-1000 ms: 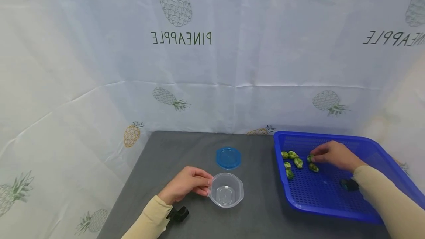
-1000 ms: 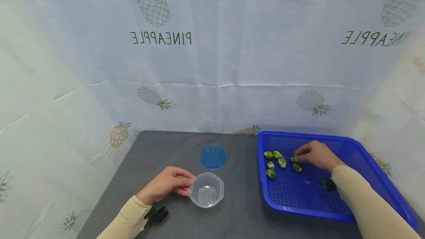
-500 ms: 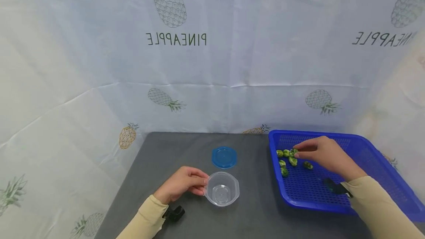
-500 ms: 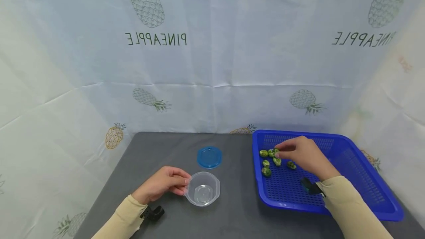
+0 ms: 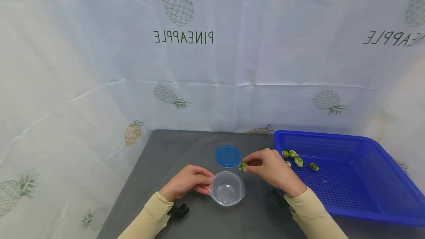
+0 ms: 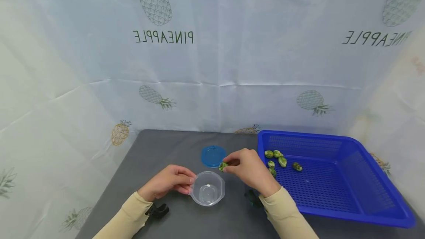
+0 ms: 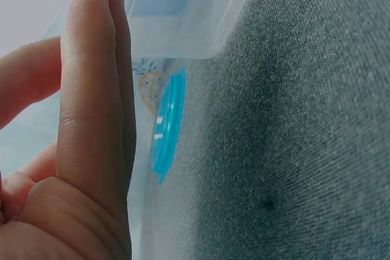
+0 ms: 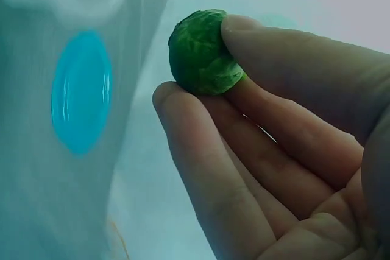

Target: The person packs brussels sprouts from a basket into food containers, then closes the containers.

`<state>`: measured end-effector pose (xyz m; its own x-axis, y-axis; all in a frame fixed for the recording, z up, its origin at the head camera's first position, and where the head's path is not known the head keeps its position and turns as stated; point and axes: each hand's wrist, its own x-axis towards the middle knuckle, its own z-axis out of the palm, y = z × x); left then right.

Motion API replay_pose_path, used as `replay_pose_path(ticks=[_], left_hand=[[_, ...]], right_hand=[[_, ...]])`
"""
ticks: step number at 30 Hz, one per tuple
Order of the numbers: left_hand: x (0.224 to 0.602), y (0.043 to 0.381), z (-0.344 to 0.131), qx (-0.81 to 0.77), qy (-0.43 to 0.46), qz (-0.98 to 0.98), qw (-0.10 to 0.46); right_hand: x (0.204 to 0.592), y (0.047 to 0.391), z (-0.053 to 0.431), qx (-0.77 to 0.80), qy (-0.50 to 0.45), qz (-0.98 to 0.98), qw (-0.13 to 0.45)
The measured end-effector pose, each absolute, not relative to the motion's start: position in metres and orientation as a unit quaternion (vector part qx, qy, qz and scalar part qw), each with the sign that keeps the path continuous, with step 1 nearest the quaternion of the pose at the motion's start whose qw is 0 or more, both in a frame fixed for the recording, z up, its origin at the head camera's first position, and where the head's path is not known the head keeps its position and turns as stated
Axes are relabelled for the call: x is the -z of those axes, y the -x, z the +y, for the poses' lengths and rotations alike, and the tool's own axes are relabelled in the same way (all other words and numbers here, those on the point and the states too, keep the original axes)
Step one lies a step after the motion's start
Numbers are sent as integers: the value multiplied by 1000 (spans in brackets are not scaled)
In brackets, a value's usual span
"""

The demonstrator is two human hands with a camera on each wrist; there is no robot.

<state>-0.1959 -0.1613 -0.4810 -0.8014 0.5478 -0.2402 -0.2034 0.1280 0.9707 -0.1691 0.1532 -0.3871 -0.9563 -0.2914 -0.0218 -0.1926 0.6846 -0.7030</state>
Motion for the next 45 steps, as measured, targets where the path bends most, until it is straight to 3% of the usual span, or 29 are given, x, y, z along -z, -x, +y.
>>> replay_pose_path(ticks=[8,20,36,45], left_hand=[[490,192,-152,-654,-121,682,304],[487,192,-146,-659,-120,675,309],[480,193,-149,-656,-125,676,312],[484,196,-158,-653,-120,683,304]], right_hand=[[423,160,119,416,173,888,95],[440,156,103,365,217,903,73],[447,154,83,329,226,915,53],[418,153,97,355,243,900,68]])
